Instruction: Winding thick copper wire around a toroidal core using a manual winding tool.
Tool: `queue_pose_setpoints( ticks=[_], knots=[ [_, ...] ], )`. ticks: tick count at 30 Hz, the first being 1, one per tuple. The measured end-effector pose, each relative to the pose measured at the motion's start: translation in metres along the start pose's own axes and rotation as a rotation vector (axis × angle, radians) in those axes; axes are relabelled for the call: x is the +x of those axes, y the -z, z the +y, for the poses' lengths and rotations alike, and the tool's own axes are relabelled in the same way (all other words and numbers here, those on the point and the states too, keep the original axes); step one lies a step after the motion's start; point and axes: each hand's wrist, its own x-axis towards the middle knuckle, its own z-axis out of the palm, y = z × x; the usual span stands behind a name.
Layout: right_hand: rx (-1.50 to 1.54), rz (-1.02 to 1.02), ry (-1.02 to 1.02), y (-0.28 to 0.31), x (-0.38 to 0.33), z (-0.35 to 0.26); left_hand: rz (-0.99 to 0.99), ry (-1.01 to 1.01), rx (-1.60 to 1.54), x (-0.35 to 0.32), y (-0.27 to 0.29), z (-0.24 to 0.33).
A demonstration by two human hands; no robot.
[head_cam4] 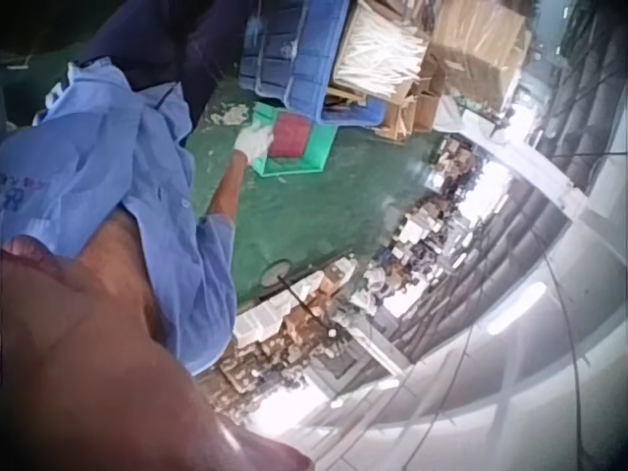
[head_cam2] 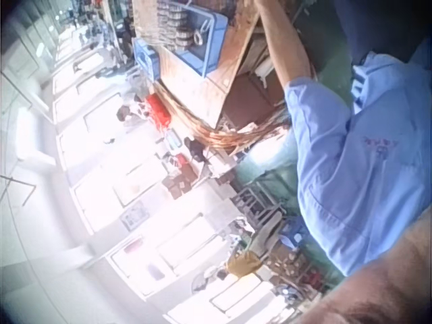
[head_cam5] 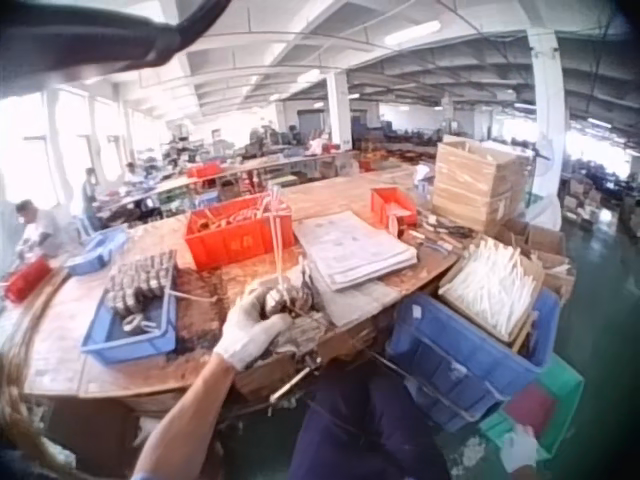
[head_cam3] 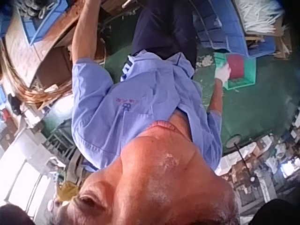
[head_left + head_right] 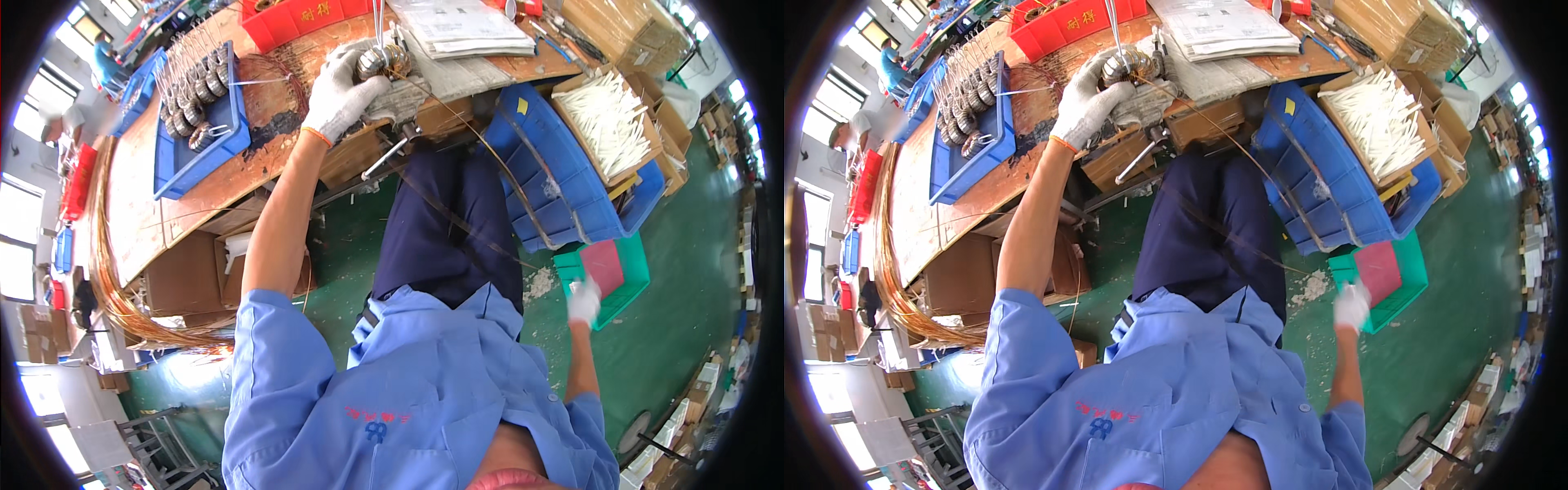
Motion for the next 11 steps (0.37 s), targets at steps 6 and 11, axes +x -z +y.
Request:
queue_pose_setpoints(
  ticks=[6,11],
  knots=[
    [0.713,0.226,0.679,0.118,0.180,-0.328,0.117,0.205,-0.356,0.000,-0.029,-0.005],
    [0.352,-0.038,0.983,0.181,0.181,-0.393,0.151,0.103,-0.402,-0.004,-0.038,-0.017]
  ],
)
